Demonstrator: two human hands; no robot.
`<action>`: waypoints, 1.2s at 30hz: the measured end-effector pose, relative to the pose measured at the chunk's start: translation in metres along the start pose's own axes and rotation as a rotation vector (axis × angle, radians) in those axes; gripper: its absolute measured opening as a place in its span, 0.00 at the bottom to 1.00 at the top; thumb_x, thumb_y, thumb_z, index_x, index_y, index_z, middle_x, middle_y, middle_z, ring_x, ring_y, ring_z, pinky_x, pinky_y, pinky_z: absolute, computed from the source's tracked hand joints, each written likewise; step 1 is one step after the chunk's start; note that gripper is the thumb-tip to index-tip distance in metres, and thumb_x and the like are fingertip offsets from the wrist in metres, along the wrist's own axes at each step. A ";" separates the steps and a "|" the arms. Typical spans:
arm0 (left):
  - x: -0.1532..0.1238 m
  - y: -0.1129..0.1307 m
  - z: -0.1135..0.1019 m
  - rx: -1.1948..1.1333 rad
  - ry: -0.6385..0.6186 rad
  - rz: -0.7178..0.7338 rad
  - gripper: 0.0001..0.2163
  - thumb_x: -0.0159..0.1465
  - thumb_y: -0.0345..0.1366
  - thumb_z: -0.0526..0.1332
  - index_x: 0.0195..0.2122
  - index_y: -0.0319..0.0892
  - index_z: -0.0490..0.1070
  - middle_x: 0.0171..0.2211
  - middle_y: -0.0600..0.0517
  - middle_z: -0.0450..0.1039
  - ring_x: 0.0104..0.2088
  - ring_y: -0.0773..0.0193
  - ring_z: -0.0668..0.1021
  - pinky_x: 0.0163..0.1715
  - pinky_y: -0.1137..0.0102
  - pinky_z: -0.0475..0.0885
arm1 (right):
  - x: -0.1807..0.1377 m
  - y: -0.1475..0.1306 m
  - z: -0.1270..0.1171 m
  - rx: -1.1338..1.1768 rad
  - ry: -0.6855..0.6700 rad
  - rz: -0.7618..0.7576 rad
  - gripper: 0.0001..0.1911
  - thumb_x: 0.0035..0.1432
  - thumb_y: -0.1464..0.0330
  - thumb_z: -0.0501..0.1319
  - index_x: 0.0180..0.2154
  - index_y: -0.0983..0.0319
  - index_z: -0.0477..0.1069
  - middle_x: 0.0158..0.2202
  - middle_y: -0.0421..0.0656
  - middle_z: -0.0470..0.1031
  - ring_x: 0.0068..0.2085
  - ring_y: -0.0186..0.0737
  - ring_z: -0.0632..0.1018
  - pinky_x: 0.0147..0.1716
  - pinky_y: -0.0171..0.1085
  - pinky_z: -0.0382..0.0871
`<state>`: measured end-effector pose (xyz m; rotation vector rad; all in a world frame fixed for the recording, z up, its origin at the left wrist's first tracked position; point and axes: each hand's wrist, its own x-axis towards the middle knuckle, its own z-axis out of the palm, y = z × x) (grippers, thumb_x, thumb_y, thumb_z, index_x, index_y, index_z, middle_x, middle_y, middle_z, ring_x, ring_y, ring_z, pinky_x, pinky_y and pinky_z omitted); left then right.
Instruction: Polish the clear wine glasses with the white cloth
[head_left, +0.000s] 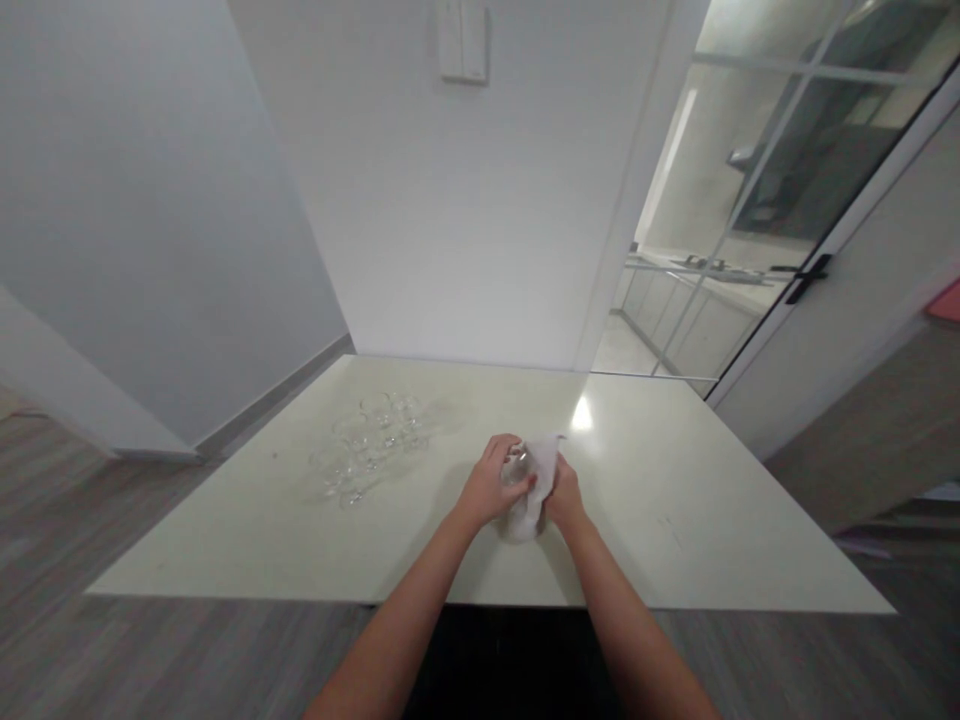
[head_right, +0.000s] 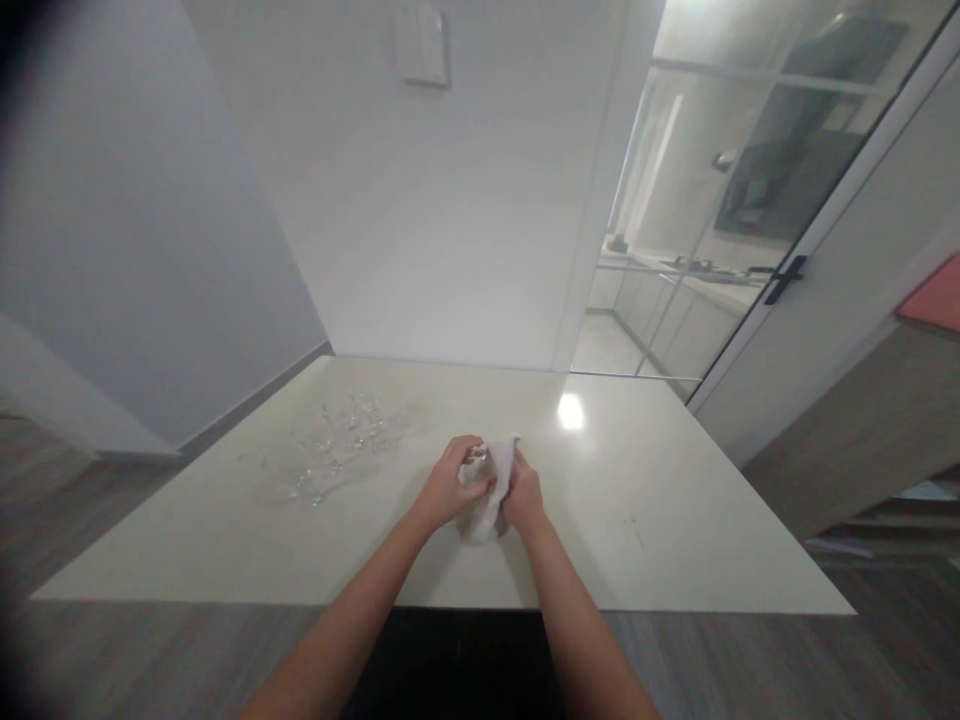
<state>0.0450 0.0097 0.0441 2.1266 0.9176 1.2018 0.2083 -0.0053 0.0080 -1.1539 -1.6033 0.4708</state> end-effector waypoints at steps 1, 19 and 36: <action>0.001 -0.002 -0.001 0.008 0.002 0.000 0.24 0.54 0.30 0.64 0.52 0.44 0.63 0.51 0.46 0.64 0.49 0.59 0.72 0.49 0.63 0.71 | 0.000 -0.004 -0.002 0.005 -0.030 -0.031 0.17 0.58 0.68 0.54 0.48 0.59 0.71 0.47 0.47 0.74 0.48 0.47 0.74 0.49 0.43 0.67; -0.031 -0.039 -0.009 0.283 -0.178 -0.072 0.06 0.57 0.34 0.60 0.35 0.43 0.73 0.26 0.51 0.72 0.28 0.62 0.73 0.31 0.70 0.66 | 0.001 0.006 0.014 0.305 0.036 0.382 0.23 0.47 0.57 0.66 0.43 0.62 0.66 0.35 0.42 0.73 0.35 0.40 0.73 0.36 0.37 0.69; -0.032 -0.038 -0.014 -0.061 0.061 -0.074 0.14 0.63 0.44 0.53 0.26 0.40 0.66 0.25 0.52 0.65 0.26 0.66 0.67 0.29 0.71 0.63 | -0.006 0.009 0.019 0.401 -0.080 0.405 0.27 0.45 0.58 0.68 0.46 0.61 0.67 0.35 0.42 0.73 0.34 0.39 0.73 0.35 0.38 0.70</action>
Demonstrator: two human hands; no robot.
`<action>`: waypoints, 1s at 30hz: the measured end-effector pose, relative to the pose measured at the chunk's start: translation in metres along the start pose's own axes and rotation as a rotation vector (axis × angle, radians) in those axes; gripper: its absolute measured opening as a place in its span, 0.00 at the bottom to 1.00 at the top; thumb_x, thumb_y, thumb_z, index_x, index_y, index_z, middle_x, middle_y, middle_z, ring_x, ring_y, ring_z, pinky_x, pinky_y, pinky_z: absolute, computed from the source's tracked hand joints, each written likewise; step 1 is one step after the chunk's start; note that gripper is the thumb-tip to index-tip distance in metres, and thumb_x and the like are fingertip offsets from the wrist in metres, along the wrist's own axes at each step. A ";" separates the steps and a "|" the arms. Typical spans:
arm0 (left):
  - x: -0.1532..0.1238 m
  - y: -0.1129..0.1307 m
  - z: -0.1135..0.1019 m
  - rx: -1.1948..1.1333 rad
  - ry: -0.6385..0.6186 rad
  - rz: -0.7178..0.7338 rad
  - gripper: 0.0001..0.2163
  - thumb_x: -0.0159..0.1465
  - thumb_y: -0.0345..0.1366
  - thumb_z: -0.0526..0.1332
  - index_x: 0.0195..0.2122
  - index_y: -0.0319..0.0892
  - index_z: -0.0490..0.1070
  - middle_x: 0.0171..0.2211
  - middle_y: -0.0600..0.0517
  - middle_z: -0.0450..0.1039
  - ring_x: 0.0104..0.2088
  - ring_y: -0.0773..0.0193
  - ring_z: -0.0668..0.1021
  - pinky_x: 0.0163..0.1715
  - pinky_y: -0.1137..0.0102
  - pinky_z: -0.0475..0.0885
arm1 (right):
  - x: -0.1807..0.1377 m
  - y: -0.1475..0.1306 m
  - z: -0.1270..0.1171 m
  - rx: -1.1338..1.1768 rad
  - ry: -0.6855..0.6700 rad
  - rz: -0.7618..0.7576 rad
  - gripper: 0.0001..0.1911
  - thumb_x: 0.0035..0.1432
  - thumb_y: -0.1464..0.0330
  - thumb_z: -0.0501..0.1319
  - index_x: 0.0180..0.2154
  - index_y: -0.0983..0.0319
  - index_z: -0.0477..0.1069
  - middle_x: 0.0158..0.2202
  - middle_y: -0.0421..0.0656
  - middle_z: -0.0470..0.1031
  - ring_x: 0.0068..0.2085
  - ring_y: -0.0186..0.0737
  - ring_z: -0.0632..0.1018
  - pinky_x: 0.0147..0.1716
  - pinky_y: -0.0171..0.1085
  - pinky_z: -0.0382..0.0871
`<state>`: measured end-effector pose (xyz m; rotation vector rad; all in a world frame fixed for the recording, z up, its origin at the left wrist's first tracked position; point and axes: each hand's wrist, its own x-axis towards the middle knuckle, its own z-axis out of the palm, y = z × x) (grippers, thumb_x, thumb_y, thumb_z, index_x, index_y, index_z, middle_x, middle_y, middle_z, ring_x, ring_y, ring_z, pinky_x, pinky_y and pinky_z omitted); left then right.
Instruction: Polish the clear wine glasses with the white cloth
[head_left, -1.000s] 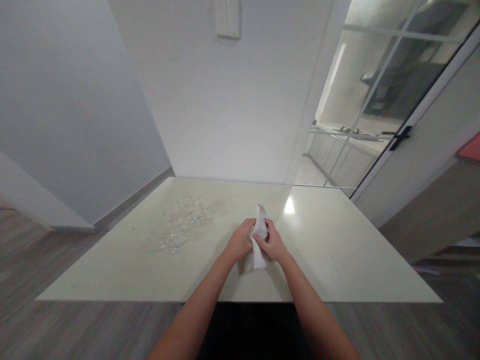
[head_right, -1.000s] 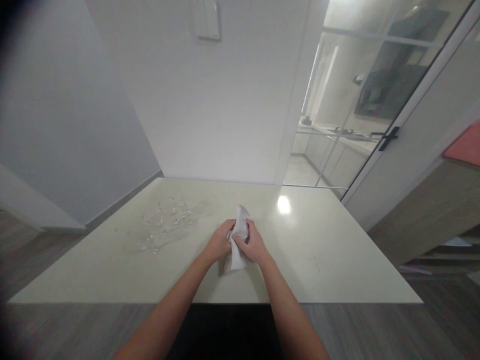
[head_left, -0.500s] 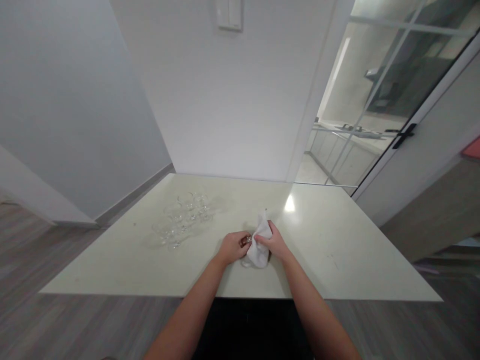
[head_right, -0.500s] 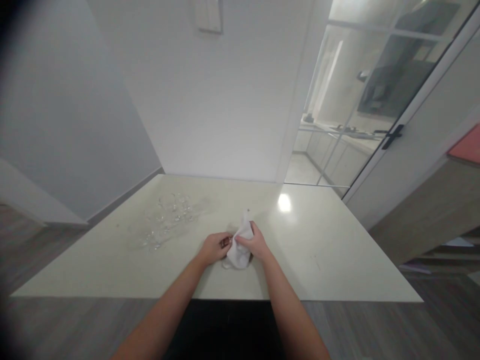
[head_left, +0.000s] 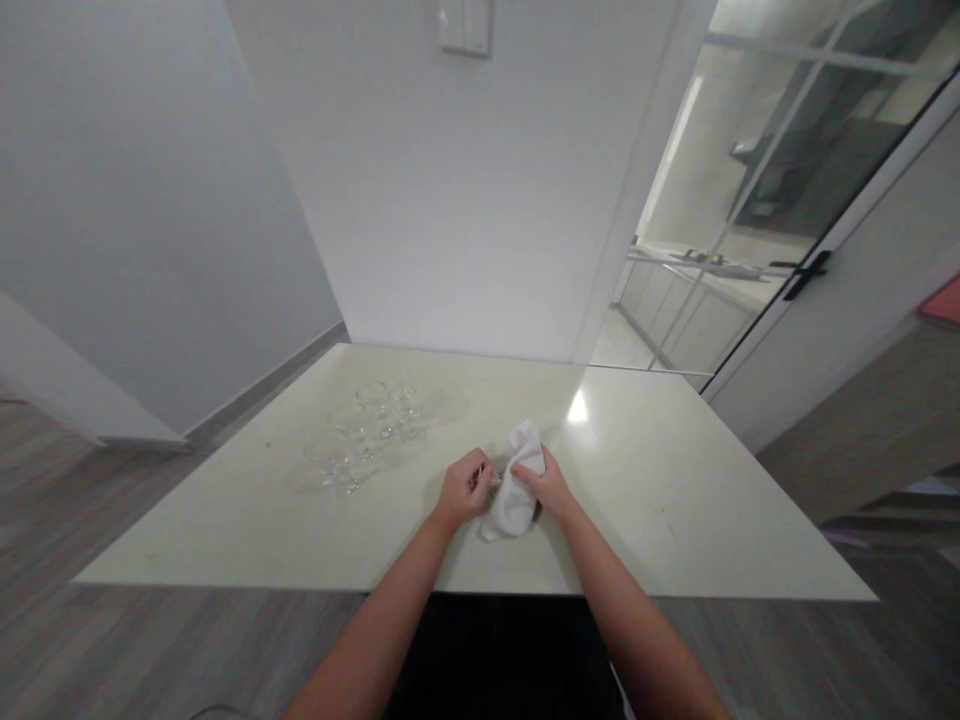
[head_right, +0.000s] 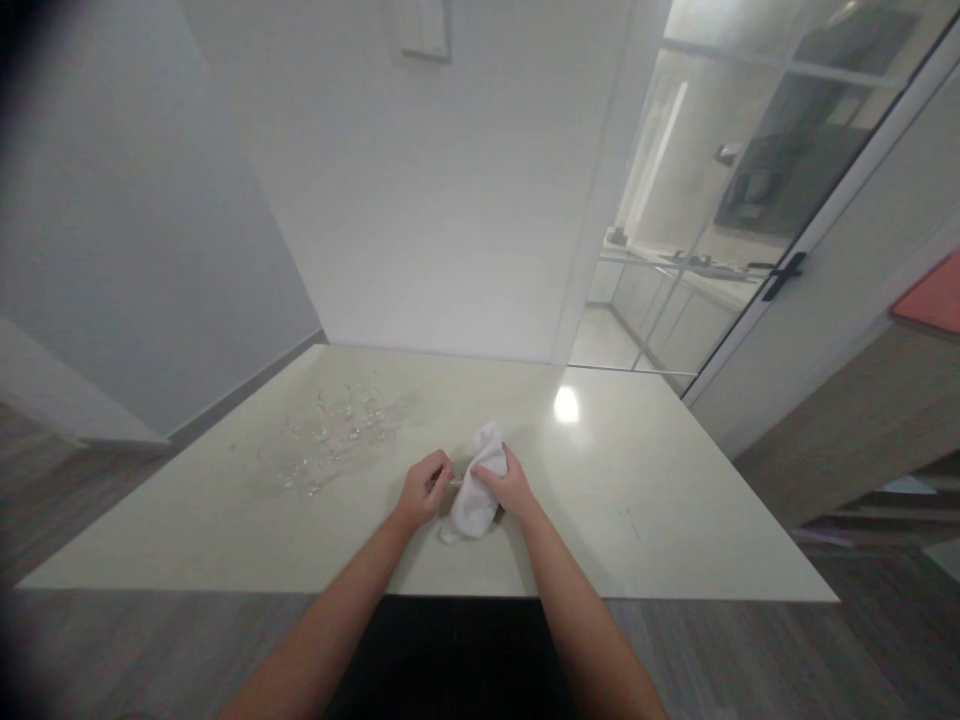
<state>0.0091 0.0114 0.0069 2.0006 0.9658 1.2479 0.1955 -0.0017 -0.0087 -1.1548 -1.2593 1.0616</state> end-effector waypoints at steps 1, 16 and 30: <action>0.002 -0.002 0.000 -0.038 0.003 -0.049 0.16 0.64 0.44 0.51 0.24 0.40 0.66 0.23 0.52 0.64 0.26 0.66 0.67 0.29 0.71 0.62 | -0.002 -0.001 -0.002 -0.054 -0.033 -0.030 0.29 0.43 0.59 0.69 0.46 0.61 0.67 0.36 0.42 0.73 0.35 0.40 0.73 0.36 0.38 0.70; 0.000 0.000 -0.001 -0.058 0.058 0.026 0.11 0.59 0.45 0.56 0.30 0.41 0.63 0.26 0.53 0.63 0.25 0.68 0.65 0.26 0.72 0.63 | -0.002 -0.004 0.002 0.092 0.007 0.111 0.19 0.48 0.54 0.64 0.34 0.63 0.71 0.26 0.39 0.71 0.27 0.35 0.70 0.27 0.33 0.66; 0.006 -0.007 0.006 0.027 0.205 -0.176 0.16 0.64 0.43 0.50 0.21 0.42 0.61 0.19 0.54 0.61 0.22 0.66 0.66 0.25 0.71 0.61 | -0.006 -0.006 0.000 -0.118 -0.131 -0.084 0.31 0.41 0.60 0.71 0.47 0.61 0.67 0.39 0.43 0.74 0.37 0.41 0.73 0.38 0.38 0.69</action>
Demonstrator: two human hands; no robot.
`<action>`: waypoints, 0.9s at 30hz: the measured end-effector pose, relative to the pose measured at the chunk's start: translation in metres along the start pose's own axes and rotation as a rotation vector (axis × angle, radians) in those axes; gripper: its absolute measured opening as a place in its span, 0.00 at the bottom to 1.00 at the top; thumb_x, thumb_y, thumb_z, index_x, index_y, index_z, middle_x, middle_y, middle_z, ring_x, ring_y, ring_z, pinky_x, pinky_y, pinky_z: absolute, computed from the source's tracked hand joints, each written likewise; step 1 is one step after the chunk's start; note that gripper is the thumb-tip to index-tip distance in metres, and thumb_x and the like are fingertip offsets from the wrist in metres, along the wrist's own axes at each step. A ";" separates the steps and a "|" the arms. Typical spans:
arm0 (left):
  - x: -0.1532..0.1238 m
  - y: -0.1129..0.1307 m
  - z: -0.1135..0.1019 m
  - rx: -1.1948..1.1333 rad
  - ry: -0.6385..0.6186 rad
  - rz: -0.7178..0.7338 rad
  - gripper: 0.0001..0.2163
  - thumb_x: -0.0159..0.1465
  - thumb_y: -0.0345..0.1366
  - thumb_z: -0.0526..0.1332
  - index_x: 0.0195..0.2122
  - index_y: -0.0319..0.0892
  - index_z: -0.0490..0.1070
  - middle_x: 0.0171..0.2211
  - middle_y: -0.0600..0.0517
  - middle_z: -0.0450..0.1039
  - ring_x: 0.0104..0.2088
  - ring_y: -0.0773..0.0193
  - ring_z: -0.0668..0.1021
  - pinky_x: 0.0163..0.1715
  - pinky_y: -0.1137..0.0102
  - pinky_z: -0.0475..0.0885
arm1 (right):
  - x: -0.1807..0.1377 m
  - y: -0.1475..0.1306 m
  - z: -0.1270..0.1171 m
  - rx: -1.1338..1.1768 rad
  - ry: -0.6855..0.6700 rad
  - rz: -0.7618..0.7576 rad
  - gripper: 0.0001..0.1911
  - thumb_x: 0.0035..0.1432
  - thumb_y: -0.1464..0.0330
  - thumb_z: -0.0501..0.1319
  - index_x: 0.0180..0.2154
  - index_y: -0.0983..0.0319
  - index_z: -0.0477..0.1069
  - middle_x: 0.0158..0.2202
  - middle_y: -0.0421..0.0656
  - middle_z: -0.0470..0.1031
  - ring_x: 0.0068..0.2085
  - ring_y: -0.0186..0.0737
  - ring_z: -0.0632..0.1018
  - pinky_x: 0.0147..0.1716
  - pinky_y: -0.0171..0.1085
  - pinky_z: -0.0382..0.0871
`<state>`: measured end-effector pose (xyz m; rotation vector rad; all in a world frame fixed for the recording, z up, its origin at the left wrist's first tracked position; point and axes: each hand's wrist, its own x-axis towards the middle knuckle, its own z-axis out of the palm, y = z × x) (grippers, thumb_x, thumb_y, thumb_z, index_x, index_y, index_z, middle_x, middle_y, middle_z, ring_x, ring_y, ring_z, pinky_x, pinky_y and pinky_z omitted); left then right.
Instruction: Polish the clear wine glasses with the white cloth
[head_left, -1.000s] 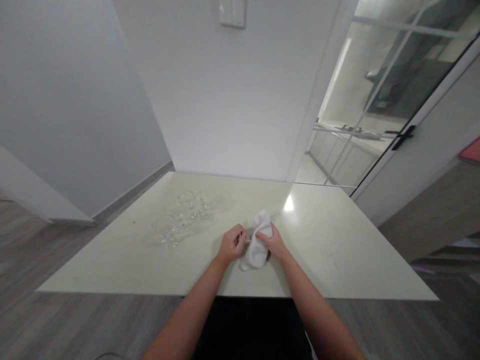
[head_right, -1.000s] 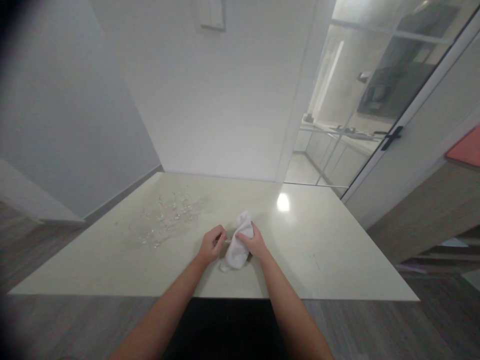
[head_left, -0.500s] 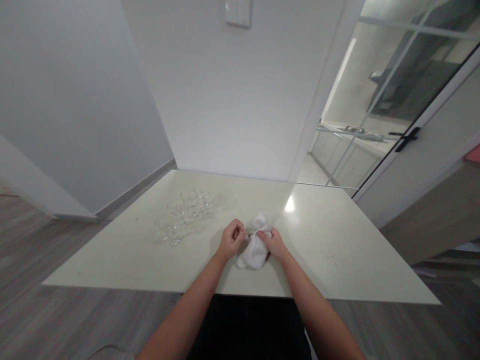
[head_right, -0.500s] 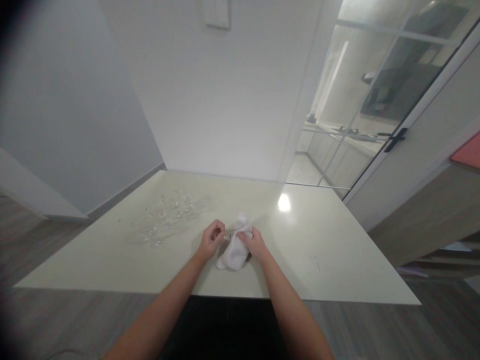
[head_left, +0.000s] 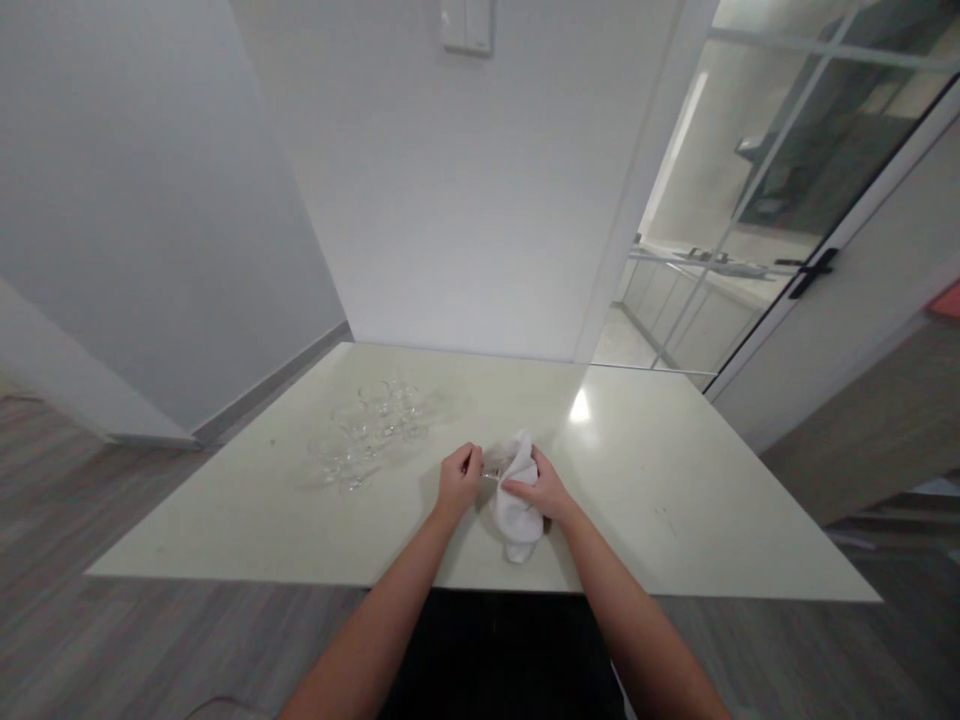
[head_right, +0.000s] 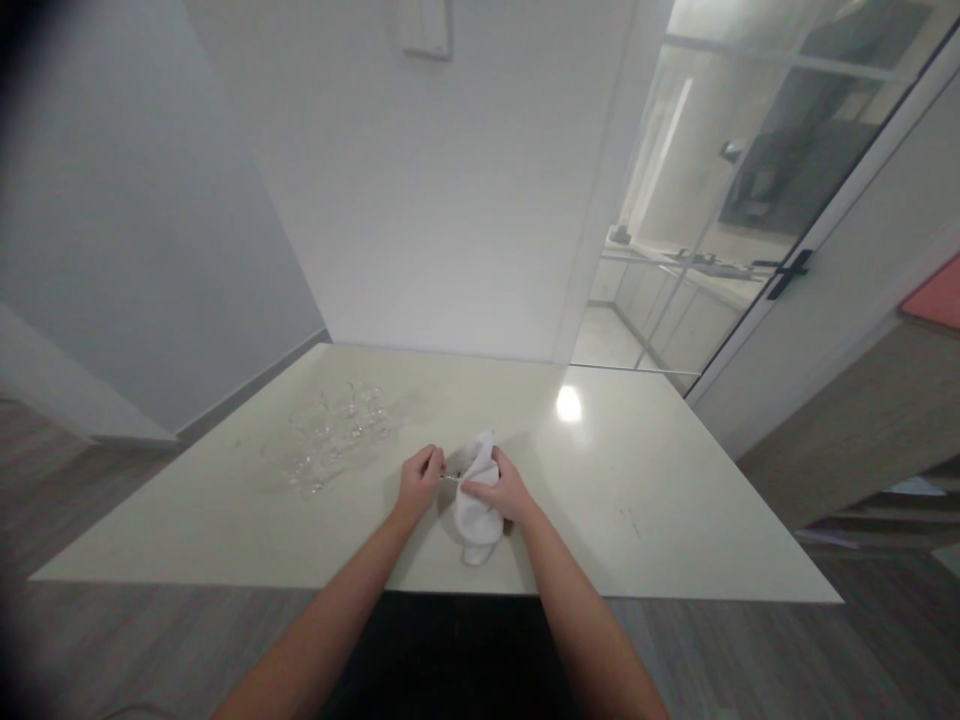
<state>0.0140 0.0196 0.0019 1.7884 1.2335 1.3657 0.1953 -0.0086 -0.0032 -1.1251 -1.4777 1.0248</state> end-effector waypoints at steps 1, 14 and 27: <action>0.004 -0.003 0.001 -0.069 -0.011 -0.096 0.17 0.64 0.44 0.50 0.20 0.42 0.60 0.18 0.54 0.60 0.22 0.66 0.66 0.24 0.71 0.61 | -0.001 -0.001 0.001 -0.065 0.004 -0.058 0.32 0.40 0.61 0.71 0.47 0.61 0.66 0.40 0.44 0.74 0.39 0.42 0.73 0.40 0.39 0.68; -0.011 0.014 -0.002 0.061 -0.150 0.313 0.09 0.60 0.40 0.56 0.27 0.42 0.65 0.25 0.52 0.65 0.26 0.66 0.67 0.28 0.70 0.62 | 0.008 0.009 0.001 0.170 0.238 0.190 0.20 0.54 0.51 0.59 0.40 0.60 0.68 0.34 0.43 0.73 0.33 0.39 0.73 0.32 0.36 0.69; 0.003 -0.001 0.004 -0.231 -0.242 -0.191 0.13 0.58 0.46 0.58 0.27 0.40 0.66 0.18 0.57 0.62 0.21 0.69 0.66 0.22 0.75 0.59 | 0.008 0.009 0.005 0.153 0.338 0.103 0.22 0.55 0.51 0.58 0.45 0.60 0.67 0.36 0.43 0.74 0.36 0.40 0.74 0.37 0.37 0.69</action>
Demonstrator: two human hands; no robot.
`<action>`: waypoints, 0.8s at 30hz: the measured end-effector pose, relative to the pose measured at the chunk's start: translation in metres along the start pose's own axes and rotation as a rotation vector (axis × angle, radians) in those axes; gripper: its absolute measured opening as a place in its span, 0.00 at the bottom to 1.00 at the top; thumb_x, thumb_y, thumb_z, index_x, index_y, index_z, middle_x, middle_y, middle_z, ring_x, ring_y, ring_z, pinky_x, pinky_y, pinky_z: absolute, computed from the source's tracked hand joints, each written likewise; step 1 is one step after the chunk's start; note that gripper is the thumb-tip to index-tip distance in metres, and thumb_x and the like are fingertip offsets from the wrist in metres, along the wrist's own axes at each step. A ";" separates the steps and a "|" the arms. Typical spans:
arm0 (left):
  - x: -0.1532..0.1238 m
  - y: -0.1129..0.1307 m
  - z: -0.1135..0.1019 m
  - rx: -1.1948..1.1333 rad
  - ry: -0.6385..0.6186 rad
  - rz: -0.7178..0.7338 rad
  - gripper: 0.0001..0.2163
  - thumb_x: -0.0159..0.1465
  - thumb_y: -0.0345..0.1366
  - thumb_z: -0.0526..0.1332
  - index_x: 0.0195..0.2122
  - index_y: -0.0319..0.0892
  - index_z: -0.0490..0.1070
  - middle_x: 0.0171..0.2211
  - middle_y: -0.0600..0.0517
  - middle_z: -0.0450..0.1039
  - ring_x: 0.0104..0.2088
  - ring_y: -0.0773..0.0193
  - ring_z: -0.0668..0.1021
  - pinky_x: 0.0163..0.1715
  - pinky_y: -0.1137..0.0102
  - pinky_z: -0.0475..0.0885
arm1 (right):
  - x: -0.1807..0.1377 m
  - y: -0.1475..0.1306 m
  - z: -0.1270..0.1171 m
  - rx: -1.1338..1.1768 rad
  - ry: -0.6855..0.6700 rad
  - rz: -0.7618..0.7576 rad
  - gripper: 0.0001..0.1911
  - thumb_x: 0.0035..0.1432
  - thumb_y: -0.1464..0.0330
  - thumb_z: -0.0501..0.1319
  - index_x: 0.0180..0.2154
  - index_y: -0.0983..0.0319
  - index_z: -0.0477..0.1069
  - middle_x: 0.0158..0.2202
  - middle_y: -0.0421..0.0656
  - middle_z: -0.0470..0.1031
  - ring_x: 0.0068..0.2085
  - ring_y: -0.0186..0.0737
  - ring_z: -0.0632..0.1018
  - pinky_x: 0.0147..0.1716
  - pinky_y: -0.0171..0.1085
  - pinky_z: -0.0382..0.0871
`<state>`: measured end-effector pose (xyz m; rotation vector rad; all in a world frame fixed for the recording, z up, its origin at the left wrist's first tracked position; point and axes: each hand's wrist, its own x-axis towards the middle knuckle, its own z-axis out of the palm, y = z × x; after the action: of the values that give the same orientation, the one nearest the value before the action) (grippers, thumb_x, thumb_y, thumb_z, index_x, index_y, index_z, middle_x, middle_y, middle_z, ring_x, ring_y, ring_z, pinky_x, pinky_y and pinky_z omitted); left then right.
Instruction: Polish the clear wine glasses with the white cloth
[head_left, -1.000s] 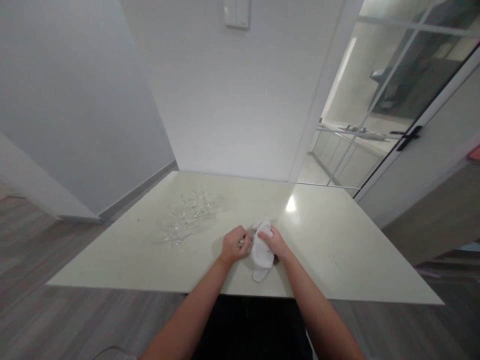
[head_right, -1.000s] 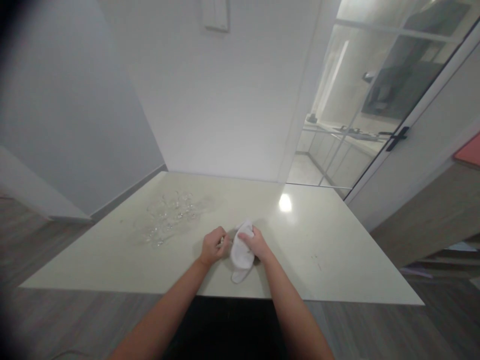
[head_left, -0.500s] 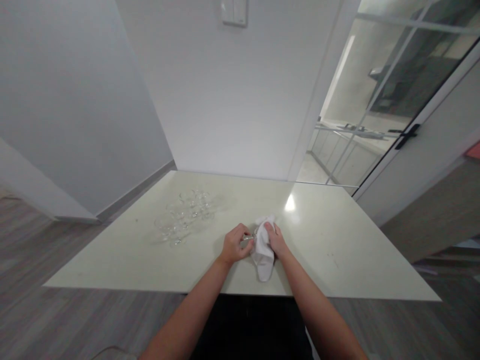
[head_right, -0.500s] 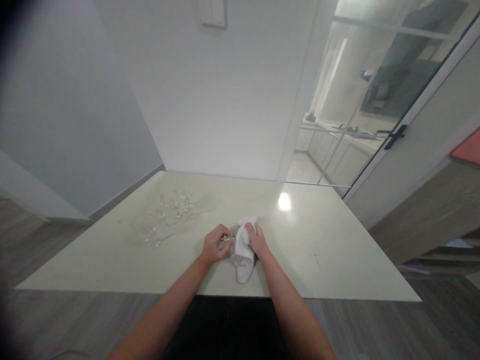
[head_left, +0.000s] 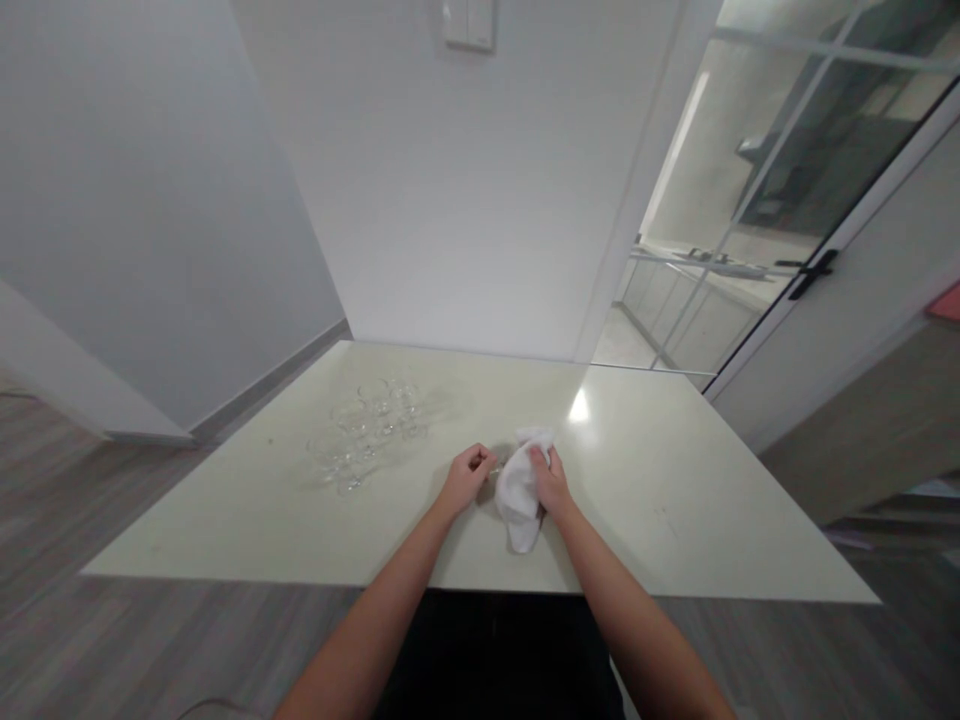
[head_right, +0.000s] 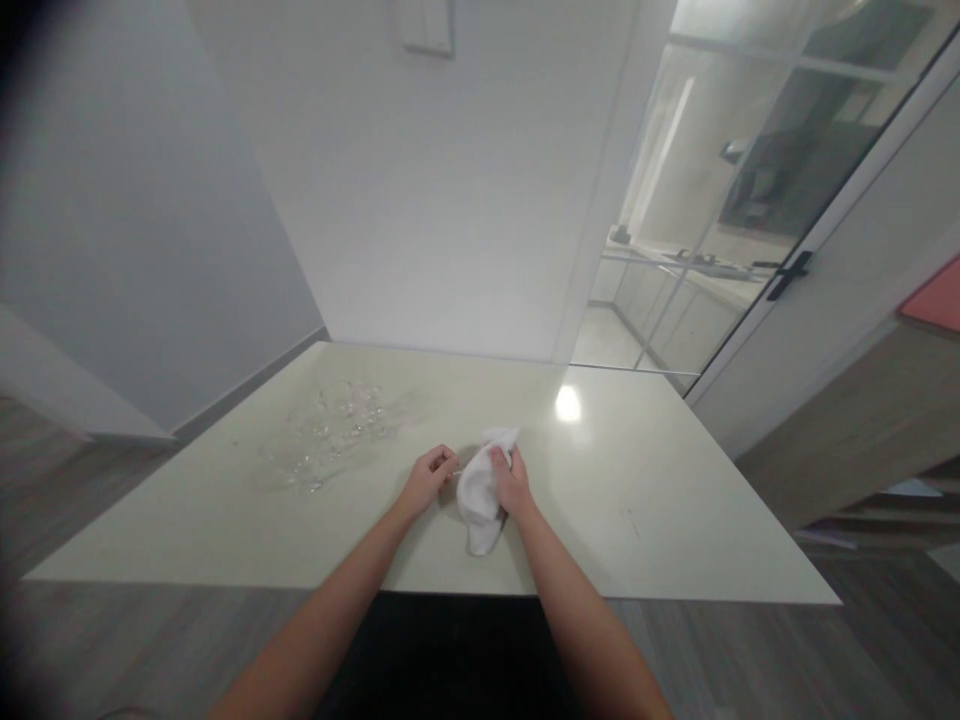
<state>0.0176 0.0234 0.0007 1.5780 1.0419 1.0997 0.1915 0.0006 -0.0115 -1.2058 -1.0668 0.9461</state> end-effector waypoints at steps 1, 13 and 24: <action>-0.002 0.002 0.001 0.007 -0.022 0.020 0.13 0.58 0.46 0.59 0.27 0.40 0.66 0.19 0.57 0.63 0.21 0.70 0.66 0.23 0.75 0.59 | 0.001 0.000 -0.001 0.028 0.031 0.055 0.23 0.55 0.50 0.56 0.43 0.60 0.68 0.36 0.43 0.74 0.36 0.40 0.74 0.37 0.38 0.69; 0.007 0.002 -0.009 -0.346 0.045 -0.299 0.15 0.56 0.47 0.52 0.29 0.40 0.68 0.13 0.58 0.59 0.10 0.73 0.56 0.11 0.77 0.46 | -0.012 -0.006 0.001 -0.137 -0.191 -0.221 0.30 0.44 0.59 0.70 0.48 0.60 0.66 0.42 0.44 0.73 0.41 0.42 0.74 0.45 0.41 0.68; 0.004 0.006 -0.008 -0.649 0.022 -0.386 0.09 0.53 0.41 0.56 0.29 0.40 0.67 0.14 0.59 0.59 0.10 0.77 0.54 0.11 0.79 0.48 | -0.005 -0.004 0.008 0.518 -0.118 0.321 0.24 0.43 0.52 0.67 0.40 0.58 0.71 0.34 0.41 0.77 0.34 0.41 0.77 0.37 0.39 0.72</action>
<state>0.0119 0.0278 0.0087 0.8117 0.8381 1.0414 0.1827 -0.0023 -0.0080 -0.9047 -0.6608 1.4530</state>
